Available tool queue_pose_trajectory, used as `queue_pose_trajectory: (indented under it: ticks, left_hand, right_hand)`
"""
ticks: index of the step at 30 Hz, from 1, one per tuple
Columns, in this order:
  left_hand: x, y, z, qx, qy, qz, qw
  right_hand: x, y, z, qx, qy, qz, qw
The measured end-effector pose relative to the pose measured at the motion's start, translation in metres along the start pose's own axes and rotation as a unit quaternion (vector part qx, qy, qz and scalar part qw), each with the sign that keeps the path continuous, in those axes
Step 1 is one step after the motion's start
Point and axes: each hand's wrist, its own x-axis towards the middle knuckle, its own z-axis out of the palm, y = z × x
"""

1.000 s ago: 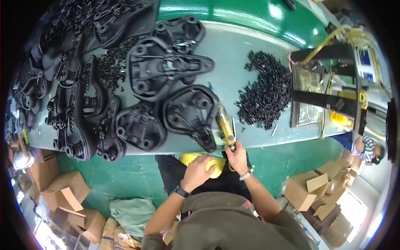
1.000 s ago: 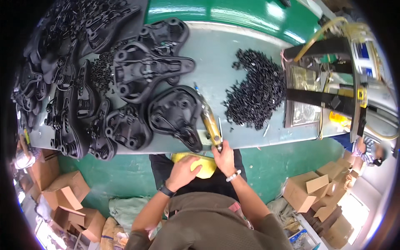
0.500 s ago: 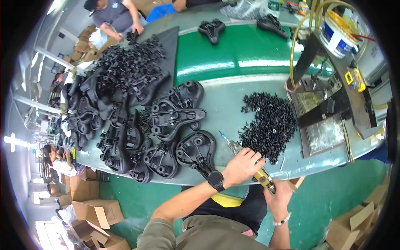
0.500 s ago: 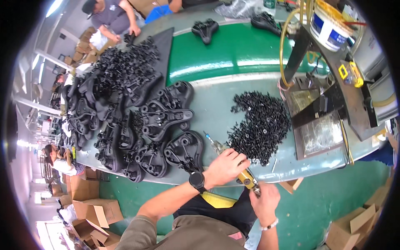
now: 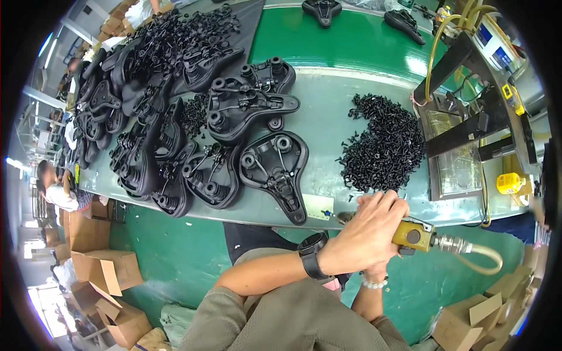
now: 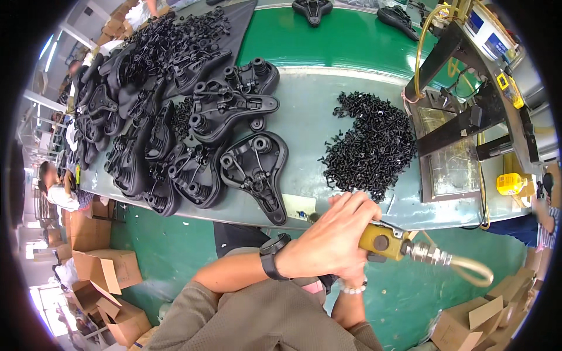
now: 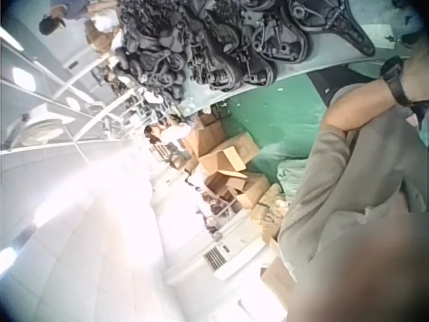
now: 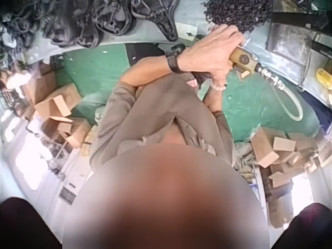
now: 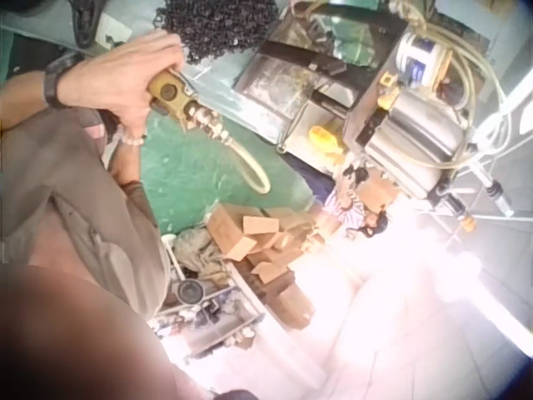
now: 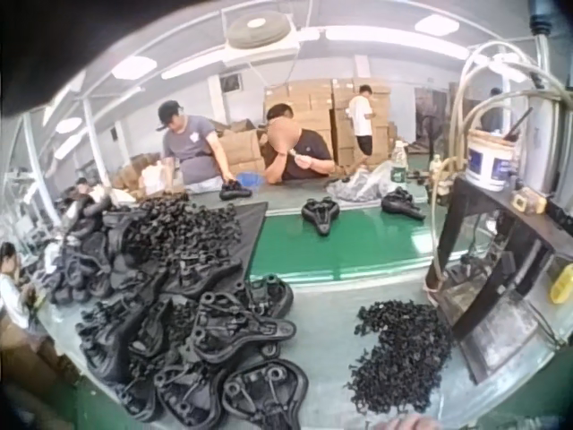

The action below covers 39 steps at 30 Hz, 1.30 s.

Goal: The recorder uses an electric screwdriver to attach plastic components to the underside of bicycle saddles on an assembly line.

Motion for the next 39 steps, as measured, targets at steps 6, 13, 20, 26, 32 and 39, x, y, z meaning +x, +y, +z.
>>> queue_pose_trajectory:
  ticks: [6, 13, 20, 26, 32, 39]
  left_hand:
    - [-0.044, -0.018, 0.005, -0.086, -0.032, -0.028, 0.995]
    - [-0.099, -0.061, -0.070, 0.090, 0.103, 0.069, 0.988]
    - [-0.174, -0.139, -0.103, 0.124, 0.247, -0.009, 0.961]
    - [-0.209, -0.162, -0.053, 0.093, 0.196, -0.033, 0.976]
    - [-0.210, -0.163, -0.054, 0.120, 0.243, 0.040, 0.962]
    - [-0.149, -0.177, -0.129, 0.343, 0.323, -0.008, 0.882]
  right_hand:
    - [-0.023, 0.012, 0.018, 0.212, -0.034, -0.016, 0.977]
    - [-0.022, 0.010, -0.006, -0.011, -0.176, -0.179, 0.968]
    - [-0.019, -0.043, -0.017, -0.021, -0.102, -0.334, 0.937]
    - [-0.037, -0.049, -0.001, -0.010, -0.081, -0.366, 0.927]
    - [-0.058, -0.048, 0.002, -0.001, -0.121, -0.344, 0.931]
    - [-0.057, -0.039, 0.067, 0.026, -0.223, -0.373, 0.900]
